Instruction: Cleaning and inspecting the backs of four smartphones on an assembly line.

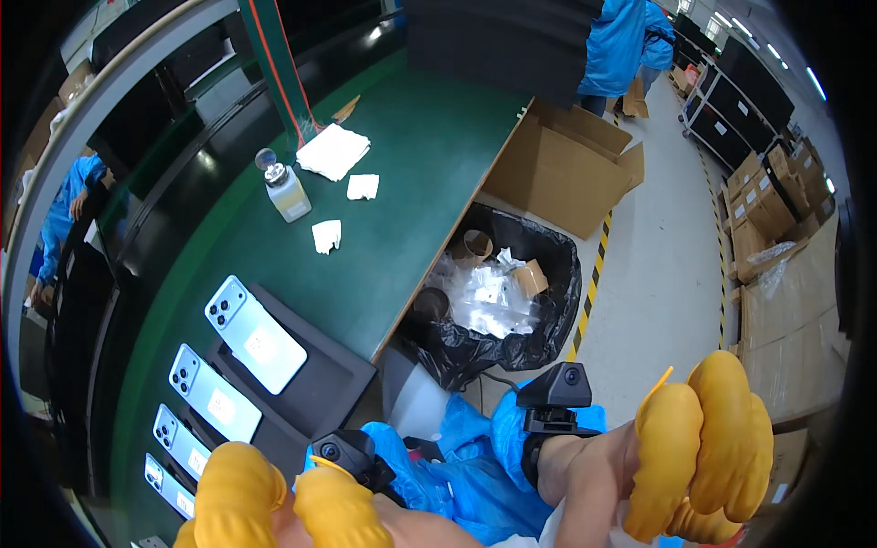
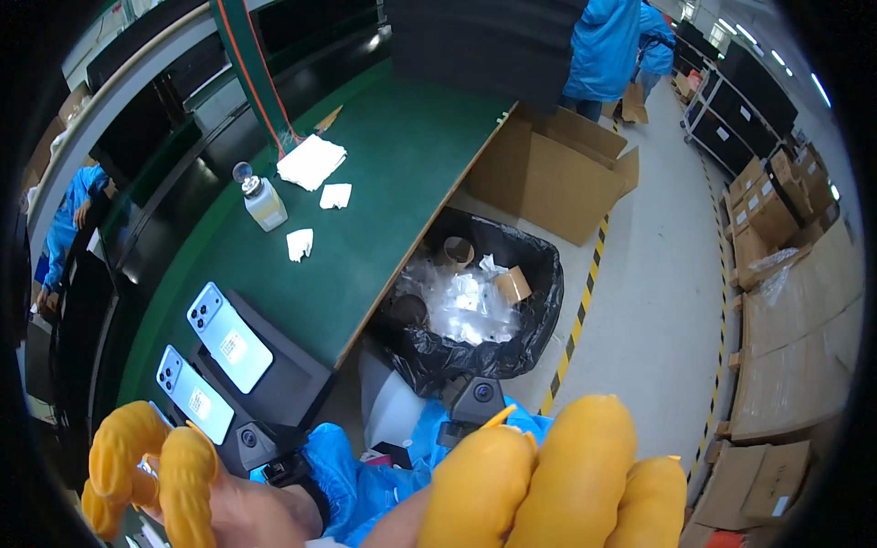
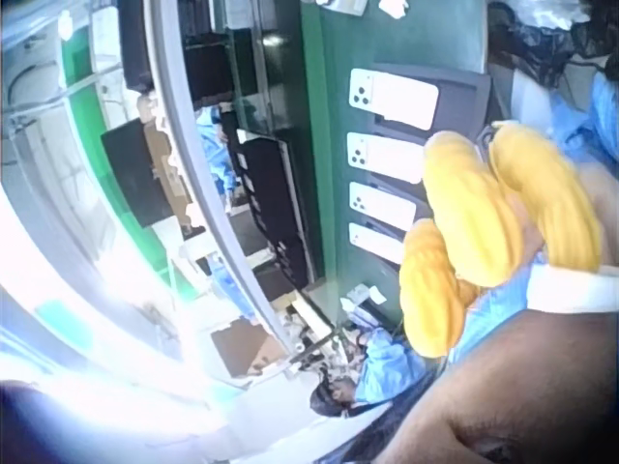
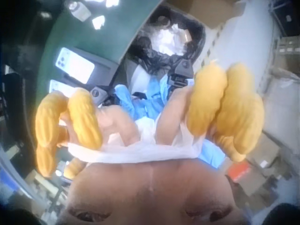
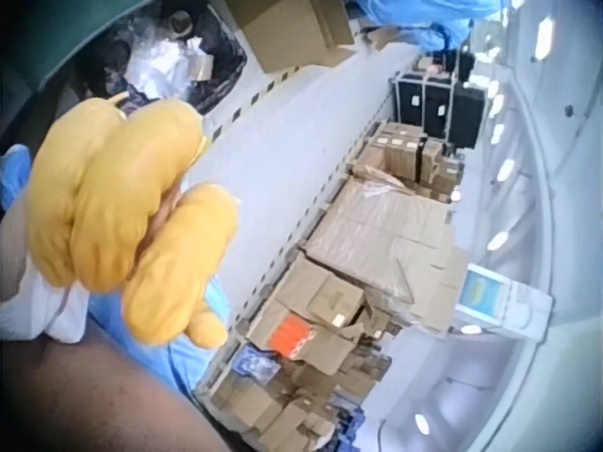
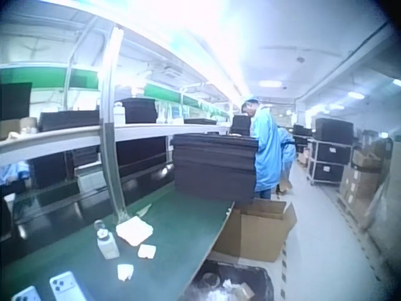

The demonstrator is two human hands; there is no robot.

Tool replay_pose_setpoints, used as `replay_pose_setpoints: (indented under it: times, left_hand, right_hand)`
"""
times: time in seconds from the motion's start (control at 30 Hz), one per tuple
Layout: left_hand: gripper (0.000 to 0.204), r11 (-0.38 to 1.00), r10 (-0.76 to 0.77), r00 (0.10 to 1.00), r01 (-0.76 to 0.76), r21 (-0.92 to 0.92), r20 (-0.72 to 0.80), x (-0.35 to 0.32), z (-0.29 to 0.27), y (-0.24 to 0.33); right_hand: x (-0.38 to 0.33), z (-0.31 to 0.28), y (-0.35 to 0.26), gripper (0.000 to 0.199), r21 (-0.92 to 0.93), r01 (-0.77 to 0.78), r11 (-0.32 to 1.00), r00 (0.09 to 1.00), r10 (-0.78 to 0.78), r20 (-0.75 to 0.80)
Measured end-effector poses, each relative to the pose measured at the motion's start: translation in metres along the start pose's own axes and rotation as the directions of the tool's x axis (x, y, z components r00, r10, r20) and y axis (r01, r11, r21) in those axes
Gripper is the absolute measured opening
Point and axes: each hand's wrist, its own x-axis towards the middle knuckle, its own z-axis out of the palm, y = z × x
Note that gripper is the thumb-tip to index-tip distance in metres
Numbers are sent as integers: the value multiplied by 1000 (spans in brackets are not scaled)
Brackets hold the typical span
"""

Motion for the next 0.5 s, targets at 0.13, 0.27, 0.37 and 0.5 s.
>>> replay_pose_setpoints:
  times: [0.13,0.27,0.37,0.5]
  left_hand:
    - [31,969,-232,973,231,-90,-5,20,-4,2]
    - [38,974,-68,967,117,-193,245,45,-16,-18]
    - [35,985,12,979,24,-173,201,37,-19,-22]
    - [31,989,116,981,-100,-106,155,27,-25,-22]
  right_hand:
    - [-7,1,6,26,-15,18,1000,1000,-18,6]
    - [-3,5,2,29,-31,-6,999,1000,5,-3]
    - [1,3,2,33,-31,-22,999,1000,22,4]
    - [8,2,5,38,-31,-46,998,998,47,36]
